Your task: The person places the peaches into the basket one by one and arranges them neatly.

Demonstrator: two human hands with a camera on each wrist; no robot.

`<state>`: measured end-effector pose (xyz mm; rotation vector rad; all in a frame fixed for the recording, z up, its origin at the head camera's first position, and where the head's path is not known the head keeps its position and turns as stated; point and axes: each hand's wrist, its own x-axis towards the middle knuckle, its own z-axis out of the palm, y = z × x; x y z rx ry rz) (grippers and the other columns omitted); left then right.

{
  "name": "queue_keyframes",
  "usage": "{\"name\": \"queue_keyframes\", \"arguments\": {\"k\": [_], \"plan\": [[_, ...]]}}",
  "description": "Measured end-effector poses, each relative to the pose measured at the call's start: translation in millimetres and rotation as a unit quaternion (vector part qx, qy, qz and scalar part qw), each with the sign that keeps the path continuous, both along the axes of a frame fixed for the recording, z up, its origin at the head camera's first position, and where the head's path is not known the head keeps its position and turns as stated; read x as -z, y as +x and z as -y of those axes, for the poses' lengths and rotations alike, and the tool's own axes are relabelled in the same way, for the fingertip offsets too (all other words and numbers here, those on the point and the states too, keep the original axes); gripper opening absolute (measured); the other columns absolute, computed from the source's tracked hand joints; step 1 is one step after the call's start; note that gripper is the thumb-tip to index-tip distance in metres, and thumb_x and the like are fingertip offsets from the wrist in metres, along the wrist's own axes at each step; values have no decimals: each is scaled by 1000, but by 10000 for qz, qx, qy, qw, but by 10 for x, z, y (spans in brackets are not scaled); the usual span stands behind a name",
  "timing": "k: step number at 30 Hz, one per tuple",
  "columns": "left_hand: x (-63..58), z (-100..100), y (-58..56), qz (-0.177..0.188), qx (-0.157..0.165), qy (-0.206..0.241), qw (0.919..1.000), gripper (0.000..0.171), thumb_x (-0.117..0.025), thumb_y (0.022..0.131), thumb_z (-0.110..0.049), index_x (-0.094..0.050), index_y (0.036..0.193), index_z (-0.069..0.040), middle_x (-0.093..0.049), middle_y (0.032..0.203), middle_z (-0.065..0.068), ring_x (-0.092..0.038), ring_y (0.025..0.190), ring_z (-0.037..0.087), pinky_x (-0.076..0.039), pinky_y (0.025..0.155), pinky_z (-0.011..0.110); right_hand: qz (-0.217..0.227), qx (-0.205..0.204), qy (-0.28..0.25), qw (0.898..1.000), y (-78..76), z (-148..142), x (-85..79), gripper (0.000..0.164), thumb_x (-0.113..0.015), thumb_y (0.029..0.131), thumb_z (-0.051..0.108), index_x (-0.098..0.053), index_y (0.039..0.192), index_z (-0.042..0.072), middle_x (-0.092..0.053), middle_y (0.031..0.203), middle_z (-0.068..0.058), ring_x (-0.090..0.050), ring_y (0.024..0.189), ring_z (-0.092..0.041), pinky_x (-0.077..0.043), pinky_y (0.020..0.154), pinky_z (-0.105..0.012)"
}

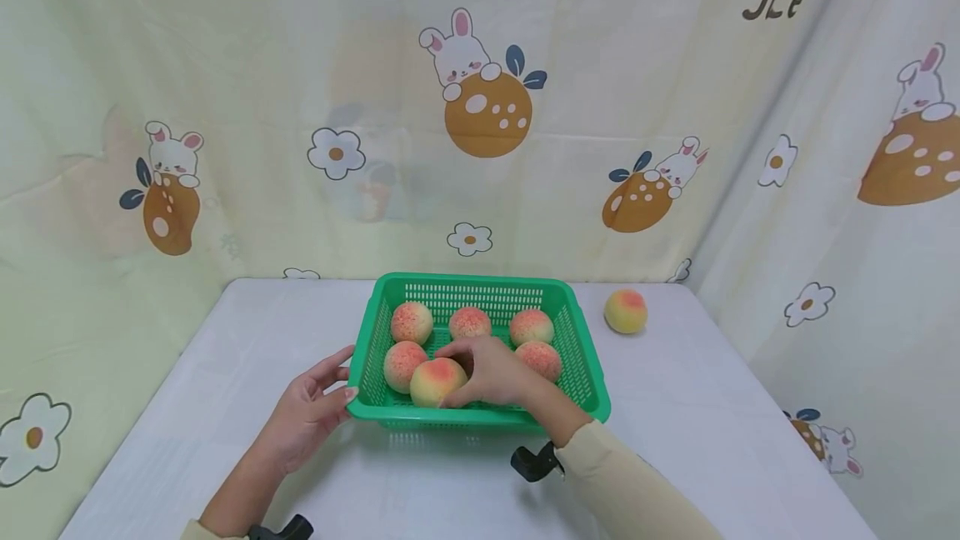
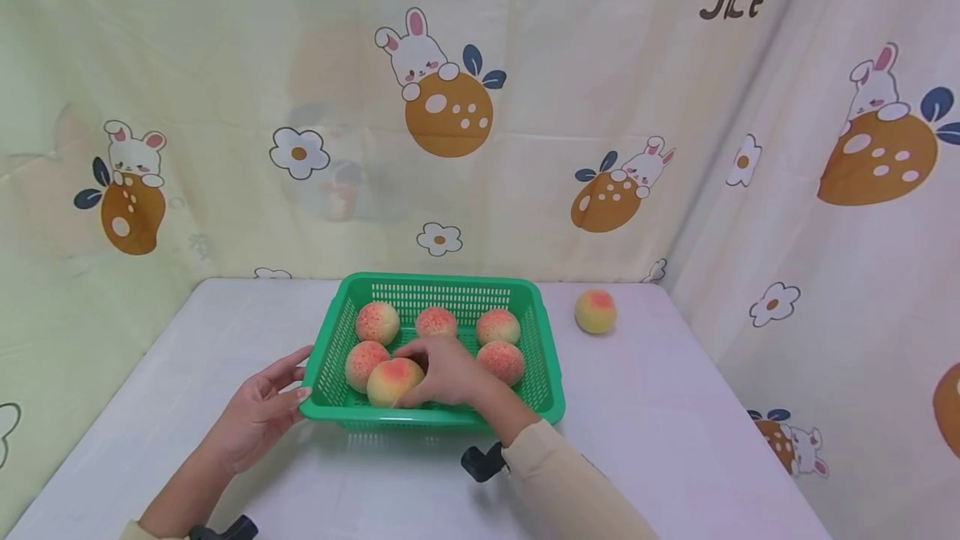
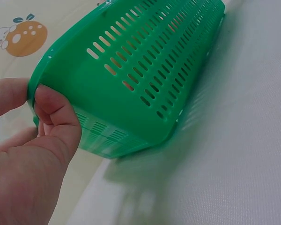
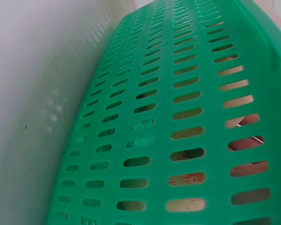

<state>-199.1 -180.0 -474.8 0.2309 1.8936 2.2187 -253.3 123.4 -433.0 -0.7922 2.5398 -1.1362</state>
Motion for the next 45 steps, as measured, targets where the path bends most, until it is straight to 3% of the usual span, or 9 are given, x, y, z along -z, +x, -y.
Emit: {"name": "queue_keyframes", "arguments": {"k": [15, 35, 42, 45], "plan": [[26, 7, -12, -43, 16, 36, 10000, 71, -64, 99, -4, -29, 161, -7, -52, 121, 7, -67, 95, 7, -61, 88, 24, -272, -118, 465, 9985, -4, 5, 1, 66, -90, 77, 31, -66, 136, 14, -70, 131, 3, -65, 114, -10, -55, 100, -31], [27, 5, -19, 7, 1, 3, 10000, 71, -64, 100, -5, -29, 161, -9, -52, 121, 8, -67, 98, 9, -60, 89, 24, -464, -345, 549, 9968, 26, -18, -13, 56, -85, 84, 34, -67, 135, 15, -71, 129, 6, -64, 112, -8, -54, 98, -28], [35, 2, -16, -19, 36, 33, 10000, 71, -63, 100, -5, -28, 161, -8, -51, 122, 8, -67, 99, 9, -60, 89, 24, -759, -530, 596, 9939, 18, -24, -8, 38, -83, 87, 26, -74, 121, 13, -73, 109, 4, -58, 92, -13, -49, 80, -22], [31, 0, -15, 8, 33, 38, 10000, 71, -63, 100, -6, -29, 161, -9, -51, 122, 8, -67, 99, 9, -60, 90, 24, -820, -528, 608, 9934, 15, -29, -2, 41, -83, 87, 26, -73, 124, 10, -73, 115, 2, -60, 96, -14, -52, 85, -24]]}}
